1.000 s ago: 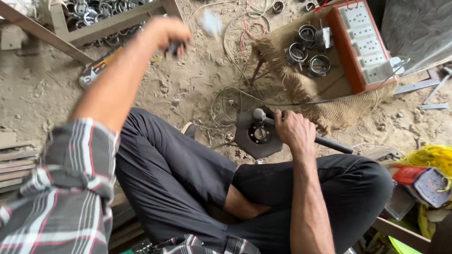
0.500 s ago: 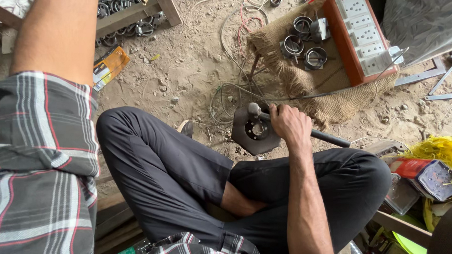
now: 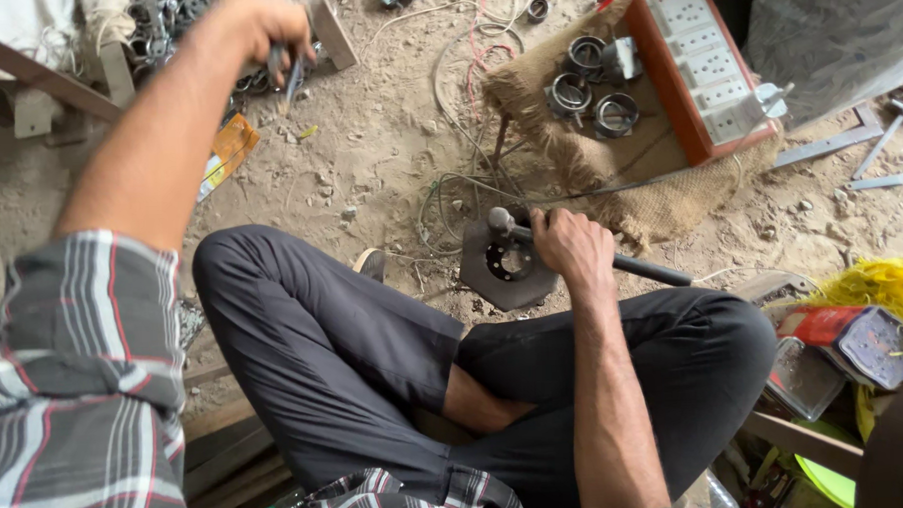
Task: The person sits on the ground and uses a hammer to strike a small metal piece held by pliers. The metal piece is positioned on a larger metal base. The person repeatedly hammers the metal piece, occasionally adjusting its position with the pliers.
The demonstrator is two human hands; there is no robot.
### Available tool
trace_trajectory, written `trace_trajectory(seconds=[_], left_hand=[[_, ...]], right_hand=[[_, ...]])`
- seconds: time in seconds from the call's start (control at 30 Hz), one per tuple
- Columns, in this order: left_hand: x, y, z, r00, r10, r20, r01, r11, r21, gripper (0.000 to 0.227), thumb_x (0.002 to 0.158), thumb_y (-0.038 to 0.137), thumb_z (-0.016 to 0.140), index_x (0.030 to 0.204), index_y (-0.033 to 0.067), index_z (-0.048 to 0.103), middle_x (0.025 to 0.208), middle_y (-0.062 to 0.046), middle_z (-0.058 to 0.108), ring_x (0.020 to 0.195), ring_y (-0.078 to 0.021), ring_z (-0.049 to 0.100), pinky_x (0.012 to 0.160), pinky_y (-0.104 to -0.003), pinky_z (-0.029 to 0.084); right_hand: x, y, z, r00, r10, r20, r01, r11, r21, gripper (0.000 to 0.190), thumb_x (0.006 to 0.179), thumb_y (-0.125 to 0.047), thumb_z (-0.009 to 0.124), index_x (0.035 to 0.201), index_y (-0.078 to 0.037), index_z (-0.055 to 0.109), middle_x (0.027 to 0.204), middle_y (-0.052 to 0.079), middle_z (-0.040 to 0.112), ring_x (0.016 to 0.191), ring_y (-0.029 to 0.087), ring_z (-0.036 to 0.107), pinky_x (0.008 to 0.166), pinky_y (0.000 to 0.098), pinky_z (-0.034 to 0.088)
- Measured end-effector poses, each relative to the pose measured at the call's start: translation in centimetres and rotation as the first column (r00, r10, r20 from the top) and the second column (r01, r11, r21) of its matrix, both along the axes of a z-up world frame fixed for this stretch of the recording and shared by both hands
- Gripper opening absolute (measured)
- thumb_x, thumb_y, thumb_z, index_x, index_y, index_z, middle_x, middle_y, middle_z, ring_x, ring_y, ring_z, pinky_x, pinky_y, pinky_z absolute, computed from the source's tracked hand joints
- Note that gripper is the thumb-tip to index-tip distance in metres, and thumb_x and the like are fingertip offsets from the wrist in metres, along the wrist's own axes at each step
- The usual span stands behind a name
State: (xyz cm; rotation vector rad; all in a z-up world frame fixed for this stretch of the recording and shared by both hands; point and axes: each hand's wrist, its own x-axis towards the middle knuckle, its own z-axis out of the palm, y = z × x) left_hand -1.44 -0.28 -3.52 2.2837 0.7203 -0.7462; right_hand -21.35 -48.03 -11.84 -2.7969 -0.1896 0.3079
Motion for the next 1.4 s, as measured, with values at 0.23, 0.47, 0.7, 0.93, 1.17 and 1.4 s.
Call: trace_trajectory(seconds=[0.23,0.47,0.7,0.93,1.17,1.4], left_hand=[[-7.2,-9.5,-7.3,0.996,-0.055,-0.076,0.047,0.994,-0.103,0.033,0.096,0.004,0.059,0.124,-0.0139,0.057,0.083,-0.013,0.057,0.063,-0.0192,0.049,0.047,-0.037,0.04],[-9.0,-20.6,-3.4,0.99,-0.135,0.029,0.138,0.965,-0.223,0.062,0.09,-0.008,0.046,0.146,0.0077,0.023,0.098,-0.017,0.054,0.066,-0.0186,0.051,0.052,-0.032,0.046],[-7.5,-26.0,-0.9,0.812,-0.566,0.143,0.518,0.812,0.269,0.067,0.077,-0.013,0.051,0.141,-0.0042,0.032,0.107,-0.018,0.05,0.082,-0.0241,0.054,0.065,-0.036,0.052],[-8.2,-28.1,-1.8,0.425,-0.905,-0.014,0.504,0.224,0.834,0.08,0.064,0.008,0.067,0.138,-0.0058,0.04,0.11,-0.017,0.043,0.101,-0.0268,0.042,0.088,-0.048,0.037],[-6.5,-28.1,-0.4,0.232,-0.913,-0.337,0.29,-0.266,0.919,0.068,0.078,0.004,0.063,0.143,0.0017,0.043,0.101,-0.009,0.041,0.098,-0.0218,0.042,0.089,-0.043,0.035],[-5.2,-28.7,1.8,0.155,-0.78,-0.606,0.105,-0.597,0.795,0.088,0.073,0.011,0.067,0.153,0.0202,0.031,0.112,-0.007,0.041,0.115,-0.0199,0.038,0.097,-0.046,0.024]], right_hand=[[0.0,-0.2,-0.2,0.999,-0.036,-0.002,0.036,0.997,0.07,0.054,0.102,-0.053,0.049,0.094,-0.006,0.075,0.094,0.026,0.074,0.088,0.045,0.071,0.082,0.0543,0.054],[0.2,-0.2,0.3,0.997,-0.038,-0.068,0.042,0.997,0.068,0.056,0.104,-0.053,0.046,0.092,-0.005,0.074,0.093,0.025,0.074,0.087,0.044,0.073,0.082,0.0528,0.055],[0.2,-0.3,0.1,0.997,-0.032,-0.073,0.038,0.996,0.082,0.056,0.103,-0.053,0.048,0.091,-0.004,0.073,0.09,0.025,0.073,0.085,0.042,0.073,0.079,0.0527,0.054],[0.0,-0.5,-0.7,0.998,-0.038,-0.05,0.043,0.995,0.093,0.058,0.103,-0.053,0.049,0.088,-0.004,0.073,0.089,0.024,0.074,0.083,0.04,0.074,0.077,0.0511,0.055],[0.1,-0.6,-1.2,0.998,-0.037,-0.06,0.043,0.994,0.101,0.057,0.103,-0.053,0.05,0.085,-0.004,0.073,0.083,0.021,0.074,0.079,0.038,0.074,0.073,0.0499,0.056],[-0.1,-0.7,-1.1,0.999,-0.04,0.016,0.038,0.991,0.128,0.056,0.102,-0.052,0.052,0.083,-0.004,0.073,0.08,0.02,0.074,0.076,0.038,0.074,0.071,0.049,0.056]])
